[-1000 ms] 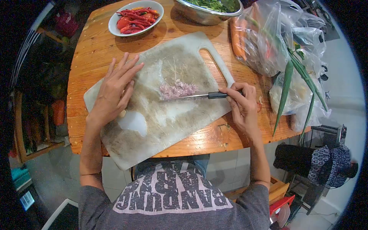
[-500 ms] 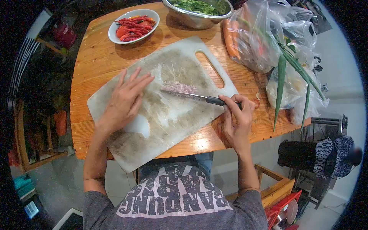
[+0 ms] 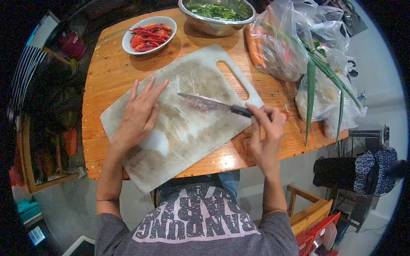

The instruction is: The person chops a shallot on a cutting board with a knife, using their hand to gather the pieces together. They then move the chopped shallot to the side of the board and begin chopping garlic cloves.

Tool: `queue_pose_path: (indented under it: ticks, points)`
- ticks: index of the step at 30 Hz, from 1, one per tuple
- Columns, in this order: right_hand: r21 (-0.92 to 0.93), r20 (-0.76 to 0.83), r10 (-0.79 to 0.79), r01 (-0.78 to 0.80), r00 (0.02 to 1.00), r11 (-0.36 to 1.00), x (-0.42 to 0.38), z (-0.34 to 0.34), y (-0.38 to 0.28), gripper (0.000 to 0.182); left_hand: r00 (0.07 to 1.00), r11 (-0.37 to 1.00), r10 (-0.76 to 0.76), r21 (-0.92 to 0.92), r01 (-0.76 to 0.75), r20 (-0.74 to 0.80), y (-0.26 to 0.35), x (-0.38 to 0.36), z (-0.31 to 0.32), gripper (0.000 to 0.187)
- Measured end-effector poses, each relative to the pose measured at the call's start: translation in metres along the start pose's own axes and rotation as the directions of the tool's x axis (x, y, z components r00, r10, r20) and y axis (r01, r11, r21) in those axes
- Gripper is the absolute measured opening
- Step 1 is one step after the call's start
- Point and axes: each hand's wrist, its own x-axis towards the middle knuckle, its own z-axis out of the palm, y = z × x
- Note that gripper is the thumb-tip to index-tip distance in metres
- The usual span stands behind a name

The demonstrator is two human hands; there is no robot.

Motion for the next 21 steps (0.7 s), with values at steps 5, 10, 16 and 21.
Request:
queue_pose_path:
  ticks: [5, 10, 16, 21]
  points:
    - [0.115, 0.131, -0.075, 0.06, 0.989, 0.992, 0.058, 0.005, 0.039, 0.028, 0.998, 0.999, 0.0, 0.053, 0.003, -0.056, -0.005, 0.0, -0.005, 0.067]
    - [0.184, 0.247, -0.168, 0.124, 0.954, 0.975, 0.094, 0.038, 0.064, 0.026, 0.999, 0.999, -0.016, 0.051, 0.018, -0.049, -0.01, -0.001, -0.003, 0.067]
    - [0.247, 0.285, -0.255, 0.186, 0.924, 0.951, 0.1, 0.045, 0.068, 0.027, 0.999, 0.999, -0.039, 0.006, 0.039, -0.03, -0.011, 0.001, 0.0, 0.065]
    - [0.184, 0.265, -0.343, 0.302, 0.901, 0.935, 0.097, 0.022, 0.076, 0.031, 0.998, 0.998, -0.067, 0.011, 0.067, -0.017, -0.009, 0.002, -0.003, 0.064]
